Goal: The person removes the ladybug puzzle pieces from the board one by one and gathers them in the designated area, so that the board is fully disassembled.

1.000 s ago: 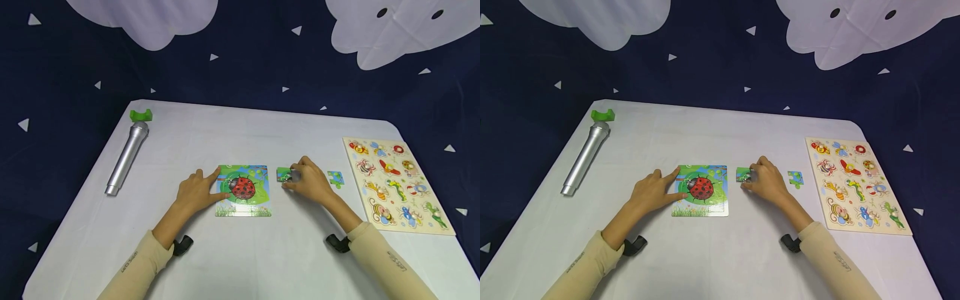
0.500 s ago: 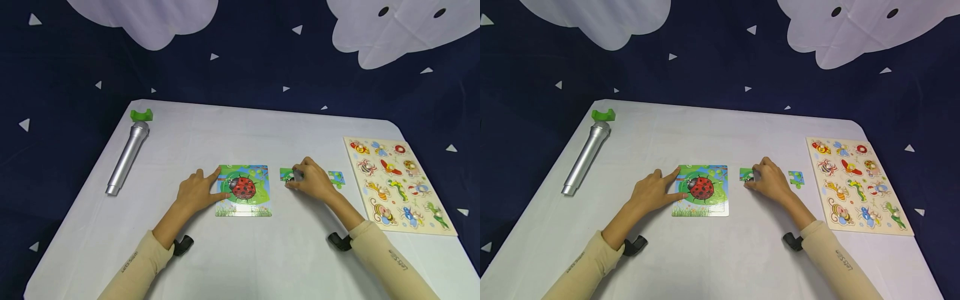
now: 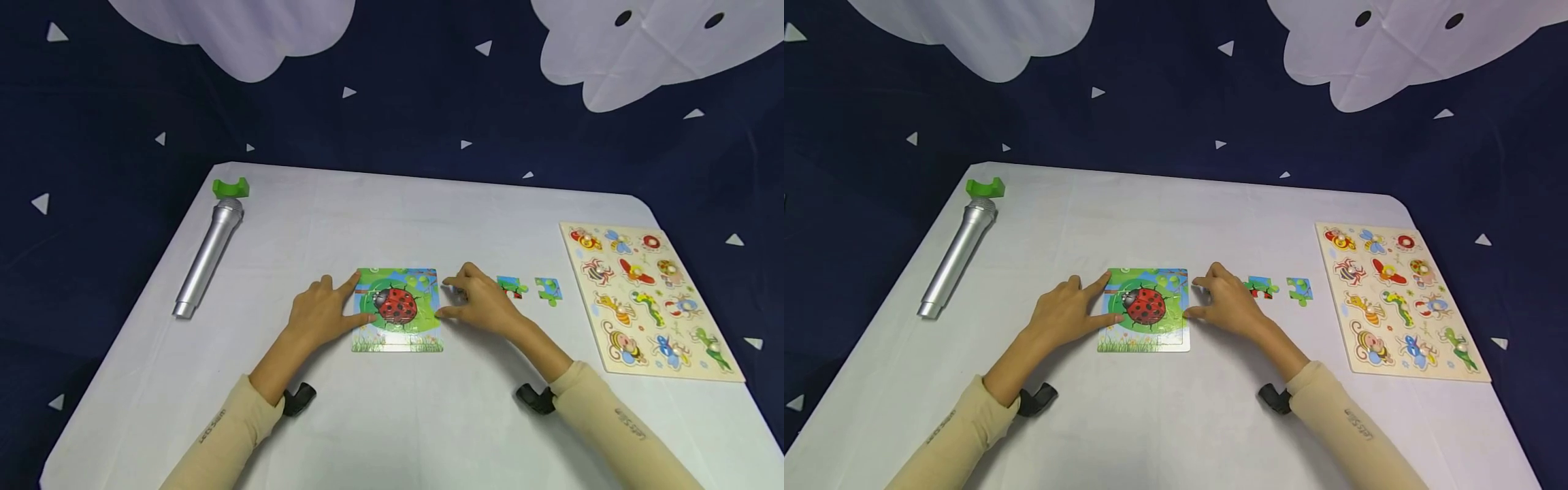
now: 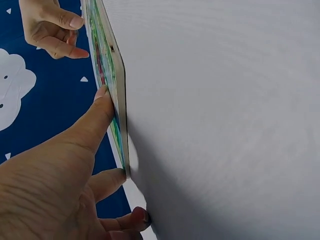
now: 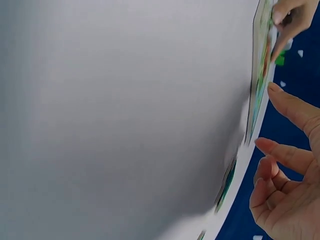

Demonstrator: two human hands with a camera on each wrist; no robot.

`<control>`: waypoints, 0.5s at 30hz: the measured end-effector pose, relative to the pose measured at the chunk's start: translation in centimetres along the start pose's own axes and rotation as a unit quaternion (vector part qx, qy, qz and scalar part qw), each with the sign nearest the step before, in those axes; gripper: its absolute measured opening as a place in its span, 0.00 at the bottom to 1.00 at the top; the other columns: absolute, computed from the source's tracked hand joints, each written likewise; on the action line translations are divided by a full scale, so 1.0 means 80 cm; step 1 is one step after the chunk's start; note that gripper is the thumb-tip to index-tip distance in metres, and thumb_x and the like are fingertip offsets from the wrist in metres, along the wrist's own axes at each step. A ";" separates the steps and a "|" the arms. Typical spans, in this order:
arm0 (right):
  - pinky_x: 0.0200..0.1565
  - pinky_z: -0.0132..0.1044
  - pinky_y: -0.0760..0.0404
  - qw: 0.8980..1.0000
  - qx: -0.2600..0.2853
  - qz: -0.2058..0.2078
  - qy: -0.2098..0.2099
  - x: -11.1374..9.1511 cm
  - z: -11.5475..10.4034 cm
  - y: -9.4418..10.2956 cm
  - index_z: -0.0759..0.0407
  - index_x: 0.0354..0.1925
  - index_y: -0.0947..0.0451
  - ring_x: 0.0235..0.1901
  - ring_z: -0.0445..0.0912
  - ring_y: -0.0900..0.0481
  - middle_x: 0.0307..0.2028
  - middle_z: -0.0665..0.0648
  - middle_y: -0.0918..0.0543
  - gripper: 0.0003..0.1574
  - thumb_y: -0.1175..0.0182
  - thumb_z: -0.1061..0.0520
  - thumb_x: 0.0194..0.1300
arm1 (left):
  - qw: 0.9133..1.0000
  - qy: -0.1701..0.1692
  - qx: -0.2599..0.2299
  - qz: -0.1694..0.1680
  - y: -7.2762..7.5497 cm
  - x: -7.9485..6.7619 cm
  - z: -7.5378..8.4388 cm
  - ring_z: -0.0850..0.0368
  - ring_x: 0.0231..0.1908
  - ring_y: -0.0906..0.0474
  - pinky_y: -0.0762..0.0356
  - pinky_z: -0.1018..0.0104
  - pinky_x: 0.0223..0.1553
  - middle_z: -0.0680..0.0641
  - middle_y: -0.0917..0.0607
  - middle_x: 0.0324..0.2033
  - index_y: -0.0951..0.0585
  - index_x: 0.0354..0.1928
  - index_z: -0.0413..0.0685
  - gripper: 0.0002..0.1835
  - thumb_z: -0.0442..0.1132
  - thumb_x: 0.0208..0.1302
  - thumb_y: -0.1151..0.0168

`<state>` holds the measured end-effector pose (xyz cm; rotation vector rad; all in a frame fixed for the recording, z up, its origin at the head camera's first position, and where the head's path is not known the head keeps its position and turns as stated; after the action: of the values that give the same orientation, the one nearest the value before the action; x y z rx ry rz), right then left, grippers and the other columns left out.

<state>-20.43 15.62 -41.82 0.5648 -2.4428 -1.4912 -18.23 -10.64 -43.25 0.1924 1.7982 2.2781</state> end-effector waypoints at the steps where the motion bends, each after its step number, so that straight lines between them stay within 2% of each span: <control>1: 0.34 0.37 0.34 1.000 0.008 -0.002 0.006 0.001 -0.005 -0.002 0.63 0.56 0.18 0.31 0.44 0.35 0.36 0.56 0.30 0.38 0.22 0.47 0.50 | 1.000 0.000 0.000 0.001 0.001 -0.001 0.001 0.53 0.24 0.34 0.38 0.64 0.17 0.41 0.27 0.30 0.32 0.73 0.55 0.50 0.72 0.52 0.34; 7: 0.36 0.38 0.31 0.998 0.028 -0.019 0.047 0.007 -0.030 -0.014 0.62 0.54 0.17 0.33 0.44 0.33 0.38 0.56 0.28 0.35 0.22 0.48 0.50 | 1.000 -0.026 0.015 0.001 0.002 -0.009 0.024 0.50 0.29 0.28 0.29 0.59 0.20 0.40 0.24 0.35 0.29 0.71 0.54 0.48 0.73 0.53 0.36; 11: 0.40 0.40 0.28 0.996 0.012 -0.031 0.079 0.013 -0.038 -0.023 0.63 0.52 0.17 0.36 0.44 0.32 0.40 0.55 0.28 0.35 0.22 0.47 0.50 | 0.998 -0.049 0.026 -0.012 -0.004 -0.017 0.047 0.44 0.41 0.20 0.21 0.54 0.28 0.35 0.20 0.49 0.28 0.70 0.56 0.47 0.75 0.53 0.38; 13: 0.42 0.40 0.28 0.995 0.006 -0.039 0.087 0.015 -0.040 -0.026 0.64 0.53 0.17 0.37 0.44 0.32 0.40 0.54 0.28 0.35 0.22 0.47 0.50 | 0.998 -0.054 0.034 -0.014 -0.007 -0.019 0.056 0.41 0.45 0.20 0.20 0.52 0.30 0.32 0.22 0.56 0.28 0.70 0.57 0.47 0.75 0.53 0.39; 15: 0.44 0.40 0.28 0.995 0.006 -0.044 0.093 0.016 -0.041 -0.028 0.64 0.52 0.18 0.38 0.45 0.32 0.40 0.54 0.29 0.34 0.22 0.48 0.51 | 0.997 -0.056 0.047 -0.015 -0.009 -0.021 0.062 0.41 0.45 0.20 0.20 0.53 0.29 0.32 0.25 0.60 0.28 0.70 0.58 0.47 0.76 0.53 0.41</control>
<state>-19.88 11.48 -42.33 0.7874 -2.3127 -1.3881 -15.32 -6.24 -42.73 0.3006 1.8385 2.1202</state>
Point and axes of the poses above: each hand's wrist, its own x-axis towards the middle knuckle, its own y-axis out of the back of the hand, z = x × y, the point moved 5 cm from there along x, towards the middle knuckle
